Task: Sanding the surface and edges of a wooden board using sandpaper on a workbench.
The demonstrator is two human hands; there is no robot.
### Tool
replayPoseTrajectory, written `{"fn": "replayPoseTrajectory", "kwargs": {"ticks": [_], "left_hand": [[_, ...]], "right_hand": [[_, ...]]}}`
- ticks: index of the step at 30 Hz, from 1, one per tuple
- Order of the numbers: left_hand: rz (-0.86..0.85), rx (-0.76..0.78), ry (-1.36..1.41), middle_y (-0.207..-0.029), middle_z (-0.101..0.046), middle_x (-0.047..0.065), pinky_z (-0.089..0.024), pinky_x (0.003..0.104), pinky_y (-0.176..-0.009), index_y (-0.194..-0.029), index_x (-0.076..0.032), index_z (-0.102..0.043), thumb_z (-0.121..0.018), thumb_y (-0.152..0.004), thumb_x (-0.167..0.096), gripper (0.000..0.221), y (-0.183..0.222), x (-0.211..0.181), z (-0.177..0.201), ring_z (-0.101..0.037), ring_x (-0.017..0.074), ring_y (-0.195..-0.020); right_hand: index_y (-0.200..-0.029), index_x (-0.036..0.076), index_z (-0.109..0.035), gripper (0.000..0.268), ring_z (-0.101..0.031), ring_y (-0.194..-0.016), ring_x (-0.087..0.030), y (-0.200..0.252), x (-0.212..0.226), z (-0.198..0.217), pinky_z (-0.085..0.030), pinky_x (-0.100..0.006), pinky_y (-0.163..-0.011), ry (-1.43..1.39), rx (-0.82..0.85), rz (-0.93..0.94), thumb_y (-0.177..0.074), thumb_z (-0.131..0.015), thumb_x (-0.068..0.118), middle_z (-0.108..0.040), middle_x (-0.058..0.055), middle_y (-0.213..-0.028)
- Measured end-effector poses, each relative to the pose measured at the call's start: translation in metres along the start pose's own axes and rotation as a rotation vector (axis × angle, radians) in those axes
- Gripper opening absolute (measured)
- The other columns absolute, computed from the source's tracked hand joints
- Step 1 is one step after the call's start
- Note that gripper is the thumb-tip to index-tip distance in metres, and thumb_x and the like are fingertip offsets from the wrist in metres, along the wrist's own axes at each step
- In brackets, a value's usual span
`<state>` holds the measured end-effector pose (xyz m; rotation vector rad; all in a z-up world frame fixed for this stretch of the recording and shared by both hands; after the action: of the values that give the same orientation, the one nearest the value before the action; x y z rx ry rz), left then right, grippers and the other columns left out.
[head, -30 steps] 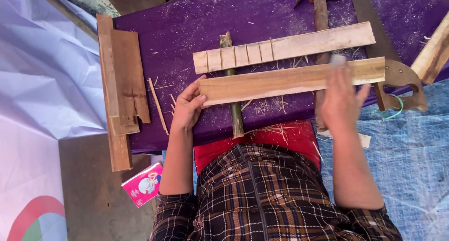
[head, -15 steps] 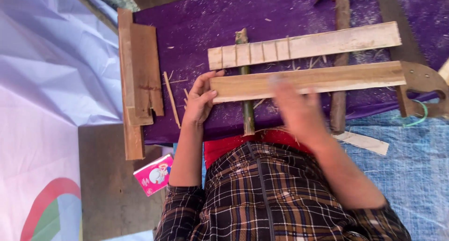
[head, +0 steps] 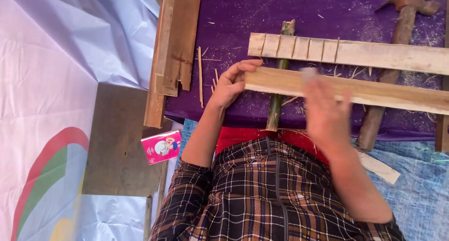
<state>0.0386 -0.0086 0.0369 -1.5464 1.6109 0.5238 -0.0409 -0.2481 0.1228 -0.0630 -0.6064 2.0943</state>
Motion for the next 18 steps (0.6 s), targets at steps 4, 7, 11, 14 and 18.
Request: {"fn": "replayPoseTrajectory", "kwargs": {"ticks": [4, 7, 11, 14, 18], "left_hand": [[0.003, 0.03, -0.022, -0.132, -0.057, 0.031, -0.064, 0.033, -0.081, -0.109, 0.011, -0.065, -0.067, -0.072, 0.016, 0.037, 0.0, -0.001, 0.002, -0.068, 0.0359, -0.113], [0.023, 0.059, -0.048, -0.128, -0.06, 0.029, -0.063, 0.03, -0.083, -0.099, 0.007, -0.067, -0.073, -0.071, 0.013, 0.029, 0.001, -0.012, -0.014, -0.065, 0.0355, -0.118], [0.059, 0.075, -0.061, -0.118, -0.066, 0.025, -0.059, 0.027, -0.079, -0.097, 0.0, -0.063, -0.074, -0.077, 0.004, 0.023, 0.001, -0.016, -0.029, -0.069, 0.028, -0.107], [0.09, 0.001, -0.033, -0.102, -0.069, 0.02, -0.056, 0.026, -0.067, -0.098, -0.001, -0.059, -0.072, -0.081, 0.003, 0.022, 0.006, 0.025, 0.019, -0.071, 0.0229, -0.089], [0.131, -0.132, -0.041, -0.083, -0.068, 0.011, -0.051, 0.024, -0.053, -0.096, -0.002, -0.056, -0.072, -0.082, 0.002, 0.022, 0.006, 0.035, 0.039, -0.067, 0.0157, -0.067]], "right_hand": [[-0.153, 0.006, -0.053, 0.047, -0.04, -0.151, -0.032, 0.0, 0.019, -0.001, -0.004, -0.068, -0.12, -0.054, 0.03, 0.045, -0.107, -0.048, 0.011, -0.047, -0.016, -0.162], [-0.154, 0.003, -0.055, 0.045, -0.039, -0.153, -0.034, 0.018, -0.026, 0.019, 0.005, -0.062, -0.122, -0.03, 0.052, 0.021, -0.11, -0.045, 0.011, -0.053, -0.02, -0.161], [-0.158, -0.008, -0.054, 0.044, -0.039, -0.15, -0.049, 0.079, -0.136, 0.051, -0.005, -0.075, -0.107, 0.11, -0.003, -0.203, -0.117, -0.048, 0.006, -0.052, -0.033, -0.162], [-0.159, -0.011, -0.052, 0.046, -0.036, -0.144, -0.055, 0.093, -0.169, 0.061, -0.016, -0.085, -0.096, 0.193, -0.059, -0.339, -0.114, -0.053, 0.0, -0.047, -0.035, -0.16], [-0.155, -0.006, -0.059, 0.043, -0.044, -0.141, -0.049, 0.046, -0.12, 0.038, -0.019, -0.072, -0.106, 0.211, -0.117, -0.285, -0.112, -0.054, -0.001, -0.055, -0.03, -0.154]]}}
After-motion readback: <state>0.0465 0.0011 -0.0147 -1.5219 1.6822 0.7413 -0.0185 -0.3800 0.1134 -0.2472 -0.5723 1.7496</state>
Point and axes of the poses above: each hand's wrist, its own y-axis away from the middle knuckle, its own z-axis out of the back of the hand, x = y × z, the point moved 8 cm from there along -y, towards the middle knuckle
